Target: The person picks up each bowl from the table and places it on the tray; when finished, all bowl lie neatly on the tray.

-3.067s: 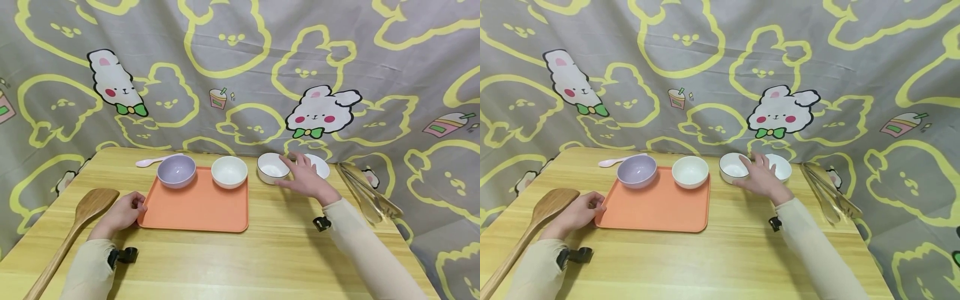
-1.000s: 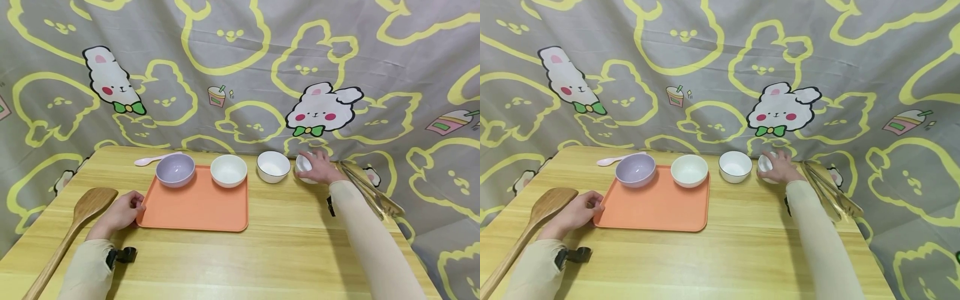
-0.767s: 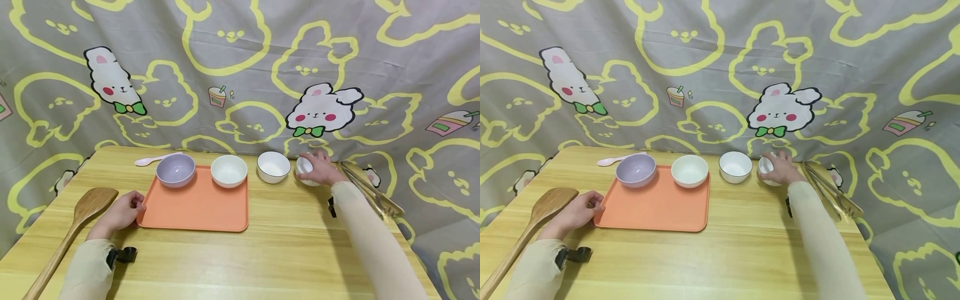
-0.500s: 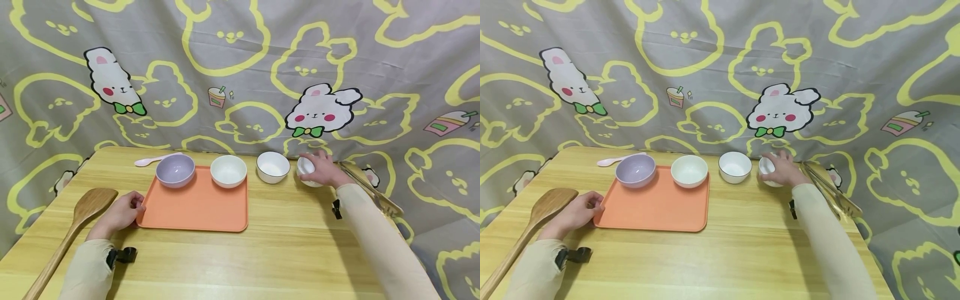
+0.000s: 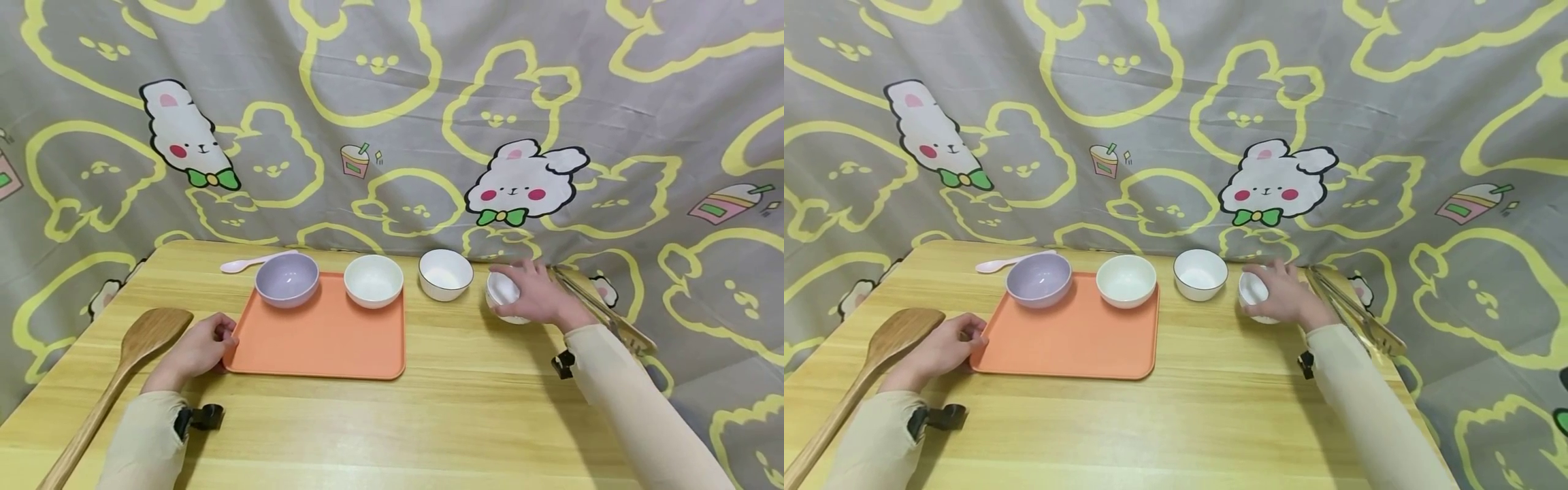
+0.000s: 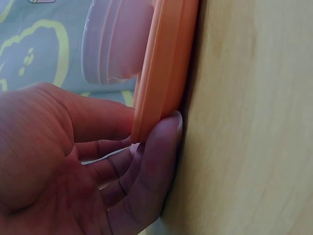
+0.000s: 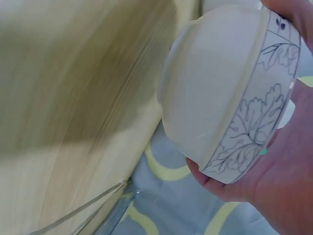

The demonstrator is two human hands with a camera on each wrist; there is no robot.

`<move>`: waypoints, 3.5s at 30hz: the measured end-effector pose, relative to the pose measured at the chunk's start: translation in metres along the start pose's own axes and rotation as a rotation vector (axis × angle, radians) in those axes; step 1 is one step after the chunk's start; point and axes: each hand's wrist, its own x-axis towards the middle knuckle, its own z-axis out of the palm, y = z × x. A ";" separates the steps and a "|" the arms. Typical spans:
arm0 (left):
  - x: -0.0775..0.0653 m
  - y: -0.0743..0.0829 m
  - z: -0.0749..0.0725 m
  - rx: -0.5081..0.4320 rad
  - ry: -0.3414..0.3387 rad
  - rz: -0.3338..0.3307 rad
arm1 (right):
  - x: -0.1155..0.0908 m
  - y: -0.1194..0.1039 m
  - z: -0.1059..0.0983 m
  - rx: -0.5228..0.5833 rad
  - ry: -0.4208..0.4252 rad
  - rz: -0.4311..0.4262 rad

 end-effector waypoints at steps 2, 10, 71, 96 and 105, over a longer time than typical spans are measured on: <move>0.000 0.000 0.000 0.003 0.002 -0.001 | -0.003 -0.004 0.001 -0.014 0.000 -0.015; 0.000 -0.001 0.000 0.003 0.005 0.004 | -0.013 -0.018 0.005 -0.041 0.013 -0.067; 0.001 -0.001 0.000 -0.003 0.008 0.002 | -0.027 -0.162 0.034 -0.005 -0.051 -0.534; 0.002 0.001 0.000 0.026 0.003 0.003 | 0.015 -0.231 0.038 -0.041 -0.143 -0.550; 0.002 0.002 0.000 0.014 -0.009 -0.005 | 0.029 -0.251 0.053 -0.064 -0.184 -0.568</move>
